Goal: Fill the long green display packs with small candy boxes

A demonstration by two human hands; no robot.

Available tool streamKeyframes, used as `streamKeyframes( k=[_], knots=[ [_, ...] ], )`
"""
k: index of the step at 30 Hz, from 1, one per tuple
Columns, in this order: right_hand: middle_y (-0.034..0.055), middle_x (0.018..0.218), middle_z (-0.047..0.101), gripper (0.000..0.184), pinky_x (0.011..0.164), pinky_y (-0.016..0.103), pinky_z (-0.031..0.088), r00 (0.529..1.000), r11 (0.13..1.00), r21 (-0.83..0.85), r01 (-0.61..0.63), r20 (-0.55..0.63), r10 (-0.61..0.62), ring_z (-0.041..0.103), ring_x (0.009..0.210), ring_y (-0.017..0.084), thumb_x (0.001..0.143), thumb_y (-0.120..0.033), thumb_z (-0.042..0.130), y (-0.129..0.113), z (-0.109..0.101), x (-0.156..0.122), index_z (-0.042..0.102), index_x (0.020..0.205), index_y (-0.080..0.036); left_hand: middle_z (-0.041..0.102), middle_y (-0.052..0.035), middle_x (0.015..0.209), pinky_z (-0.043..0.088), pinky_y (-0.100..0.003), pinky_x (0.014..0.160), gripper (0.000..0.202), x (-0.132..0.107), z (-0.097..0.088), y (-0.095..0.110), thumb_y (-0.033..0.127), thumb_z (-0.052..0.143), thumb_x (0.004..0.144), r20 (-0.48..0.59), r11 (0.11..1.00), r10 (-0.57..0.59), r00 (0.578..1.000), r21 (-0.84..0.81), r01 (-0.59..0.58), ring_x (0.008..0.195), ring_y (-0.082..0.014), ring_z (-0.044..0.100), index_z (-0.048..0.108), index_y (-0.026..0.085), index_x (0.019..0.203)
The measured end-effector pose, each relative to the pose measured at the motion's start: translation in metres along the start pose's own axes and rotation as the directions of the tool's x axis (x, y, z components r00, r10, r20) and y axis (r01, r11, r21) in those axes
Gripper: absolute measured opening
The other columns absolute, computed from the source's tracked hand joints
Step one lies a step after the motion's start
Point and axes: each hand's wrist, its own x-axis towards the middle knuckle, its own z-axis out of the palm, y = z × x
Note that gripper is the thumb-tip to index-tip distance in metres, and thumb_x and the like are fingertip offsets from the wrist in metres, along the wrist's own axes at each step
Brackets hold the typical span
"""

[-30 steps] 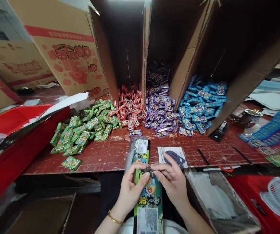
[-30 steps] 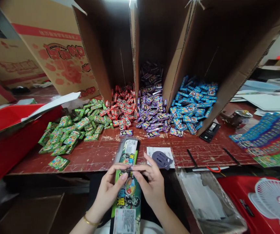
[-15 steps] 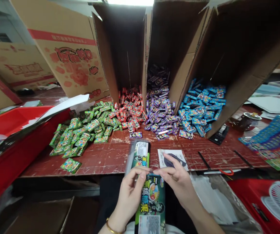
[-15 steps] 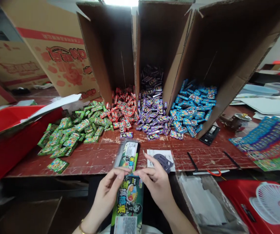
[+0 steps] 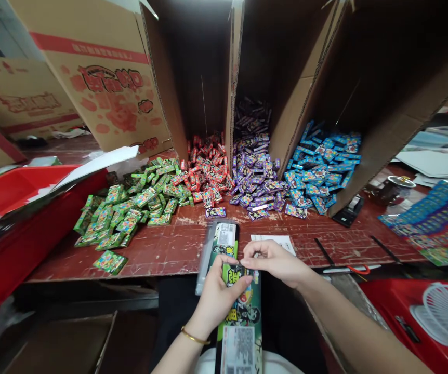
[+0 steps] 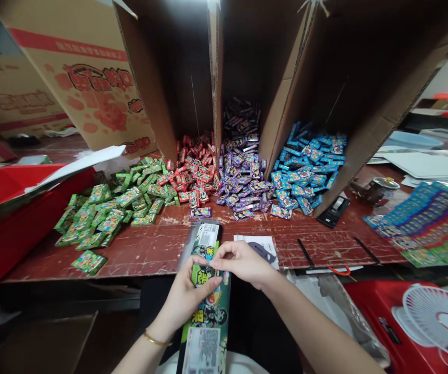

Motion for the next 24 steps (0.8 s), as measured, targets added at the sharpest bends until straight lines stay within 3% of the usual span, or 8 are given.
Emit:
streamKeyframes(
  k=[6, 8, 11, 14, 17, 20, 22, 24],
  knots=[
    [-0.0015, 0.059, 0.062, 0.018, 0.052, 0.021, 0.040, 0.998, 0.997, -0.039, -0.060, 0.018, 0.060, 0.054, 0.056, 0.011, 0.060, -0.027, 0.078, 0.006, -0.001, 0.010, 0.065, 0.061, -0.015, 0.055, 0.0054, 0.068, 0.043, -0.022, 0.051, 0.035, 0.000, 0.001, 0.002, 0.029, 0.072, 0.068, 0.018, 1.000, -0.015, 1.000, -0.024, 0.015, 0.053, -0.0103, 0.052, 0.045, 0.020, 0.088],
    [-0.0021, 0.059, 0.062, 0.016, 0.051, 0.018, 0.039, 0.988, 0.983, 0.111, -0.145, 0.078, 0.136, 0.053, 0.055, 0.009, 0.058, -0.020, 0.079, 0.012, -0.001, 0.014, 0.065, 0.062, -0.014, 0.058, 0.0029, 0.072, 0.045, -0.023, 0.055, 0.033, -0.001, 0.003, 0.002, 0.030, 0.072, 0.069, -0.007, 1.000, 0.016, 1.000, 0.000, -0.016, 0.058, -0.0113, 0.054, 0.047, 0.019, 0.088],
    [-0.0043, 0.059, 0.061, 0.018, 0.053, 0.017, 0.040, 0.947, 0.866, 0.397, -0.303, 0.223, 0.229, 0.054, 0.054, 0.007, 0.057, -0.016, 0.077, 0.022, 0.001, 0.018, 0.065, 0.069, -0.013, 0.059, 0.0009, 0.075, 0.047, -0.025, 0.063, 0.024, -0.002, 0.005, 0.001, 0.033, 0.064, 0.077, -0.032, 0.999, 0.054, 0.998, -0.006, -0.054, 0.066, -0.0130, 0.058, 0.047, 0.019, 0.087],
    [-0.0025, 0.064, 0.061, 0.022, 0.060, 0.022, 0.045, 0.932, 0.809, 0.472, -0.350, 0.259, 0.252, 0.057, 0.056, 0.009, 0.061, -0.023, 0.074, 0.034, 0.007, 0.022, 0.064, 0.078, -0.012, 0.059, 0.0035, 0.070, 0.049, -0.025, 0.057, 0.028, 0.000, -0.001, 0.008, 0.037, 0.064, 0.077, -0.053, 0.997, 0.025, 0.998, -0.065, -0.028, 0.058, -0.0130, 0.059, 0.044, 0.022, 0.090],
    [-0.0005, 0.067, 0.061, 0.033, 0.059, 0.023, 0.046, 0.964, 0.769, 0.580, -0.267, 0.171, 0.205, 0.058, 0.057, 0.010, 0.065, -0.040, 0.072, 0.044, 0.014, 0.021, 0.063, 0.081, -0.012, 0.065, 0.0010, 0.080, 0.052, -0.026, 0.055, 0.047, 0.012, -0.016, 0.026, 0.041, 0.073, 0.066, -0.242, 0.999, 0.009, 0.970, -0.036, -0.018, 0.061, -0.0156, 0.063, 0.045, 0.023, 0.100],
    [-0.0015, 0.069, 0.061, 0.046, 0.060, 0.022, 0.046, 0.998, 0.807, 0.589, -0.038, -0.011, 0.055, 0.057, 0.059, 0.010, 0.055, -0.043, 0.080, 0.045, 0.019, 0.007, 0.062, 0.087, -0.016, 0.067, -0.0030, 0.100, 0.054, -0.026, 0.069, 0.058, 0.034, -0.018, 0.046, 0.039, 0.073, 0.068, -0.343, 0.990, 0.099, 0.934, -0.061, -0.128, 0.099, -0.0220, 0.061, 0.043, 0.028, 0.116],
    [0.0000, 0.072, 0.063, 0.046, 0.063, 0.024, 0.046, 0.985, 0.900, 0.414, 0.132, -0.158, -0.072, 0.059, 0.063, 0.013, 0.054, -0.038, 0.082, 0.036, 0.017, -0.015, 0.063, 0.090, -0.017, 0.060, -0.0024, 0.120, 0.053, -0.030, 0.081, 0.064, 0.045, -0.005, 0.053, 0.039, 0.070, 0.071, -0.306, 0.971, 0.100, 0.947, -0.179, -0.161, 0.116, -0.0238, 0.050, 0.038, 0.033, 0.126],
    [0.0042, 0.084, 0.067, 0.035, 0.065, 0.027, 0.048, 0.913, 0.962, 0.093, 0.256, -0.351, -0.209, 0.062, 0.073, 0.018, 0.068, -0.038, 0.072, 0.022, -0.004, -0.048, 0.064, 0.095, -0.019, 0.048, -0.0009, 0.136, 0.048, -0.036, 0.093, 0.066, 0.049, 0.013, 0.053, 0.041, 0.068, 0.073, -0.221, 0.943, 0.140, 0.965, -0.267, -0.198, 0.123, -0.0258, 0.043, 0.035, 0.037, 0.130]
  ],
)
